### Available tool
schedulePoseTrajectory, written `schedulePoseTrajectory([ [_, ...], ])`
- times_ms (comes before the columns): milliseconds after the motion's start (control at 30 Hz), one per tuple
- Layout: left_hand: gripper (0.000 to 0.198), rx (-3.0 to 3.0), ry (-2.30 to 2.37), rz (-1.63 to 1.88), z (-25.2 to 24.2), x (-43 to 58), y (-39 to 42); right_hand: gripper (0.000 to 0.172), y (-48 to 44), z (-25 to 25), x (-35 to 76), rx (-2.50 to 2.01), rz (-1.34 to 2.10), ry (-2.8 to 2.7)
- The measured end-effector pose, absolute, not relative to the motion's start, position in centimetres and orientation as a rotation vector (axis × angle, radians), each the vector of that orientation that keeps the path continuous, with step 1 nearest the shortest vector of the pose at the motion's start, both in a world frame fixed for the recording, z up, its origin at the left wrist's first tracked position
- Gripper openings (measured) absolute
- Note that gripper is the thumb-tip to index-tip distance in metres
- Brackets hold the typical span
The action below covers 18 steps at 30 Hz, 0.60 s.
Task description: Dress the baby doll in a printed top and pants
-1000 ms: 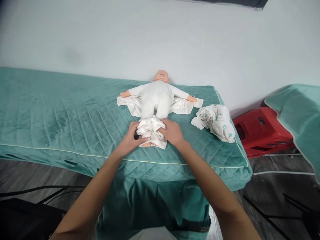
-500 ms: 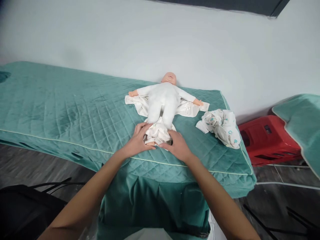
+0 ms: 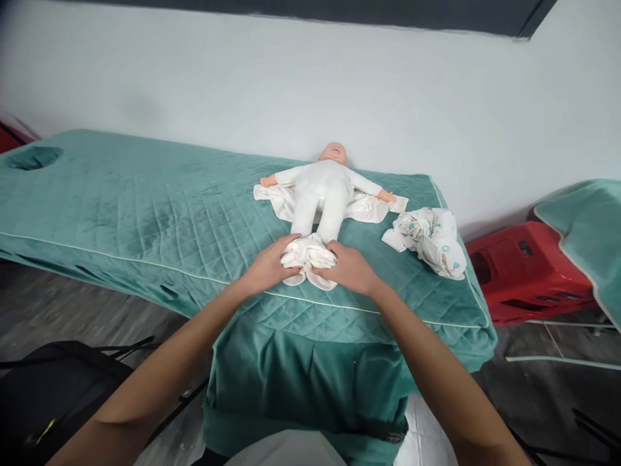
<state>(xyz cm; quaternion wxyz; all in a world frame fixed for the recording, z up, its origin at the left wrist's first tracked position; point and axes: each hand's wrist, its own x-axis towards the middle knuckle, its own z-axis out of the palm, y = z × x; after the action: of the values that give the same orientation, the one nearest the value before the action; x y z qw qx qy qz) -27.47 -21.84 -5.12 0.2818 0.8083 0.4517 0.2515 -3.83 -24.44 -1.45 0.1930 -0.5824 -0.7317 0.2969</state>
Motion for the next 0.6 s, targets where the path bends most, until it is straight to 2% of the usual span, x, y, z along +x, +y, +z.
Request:
schedulePoseTrajectory([
  [167,0.076,2.078,1.225,0.553,-2.6,-28.1,-23.0,0.027,-25.0,-0.1,-3.2,-1.501,1.013,-2.071],
  [400,0.051,1.861,0.802,0.151,2.1,-29.0,-22.1,0.037,-24.8,2.1,-2.9,-1.219,1.515,-1.916],
  [500,0.044,1.773,0.72,0.042,4.4,-29.6,-21.1,0.04,-24.3,3.0,-2.4,-1.117,1.564,-1.855],
  [600,0.05,1.639,0.643,0.023,7.0,-30.4,-19.9,0.05,-23.8,4.4,-1.8,-1.054,1.519,-1.858],
])
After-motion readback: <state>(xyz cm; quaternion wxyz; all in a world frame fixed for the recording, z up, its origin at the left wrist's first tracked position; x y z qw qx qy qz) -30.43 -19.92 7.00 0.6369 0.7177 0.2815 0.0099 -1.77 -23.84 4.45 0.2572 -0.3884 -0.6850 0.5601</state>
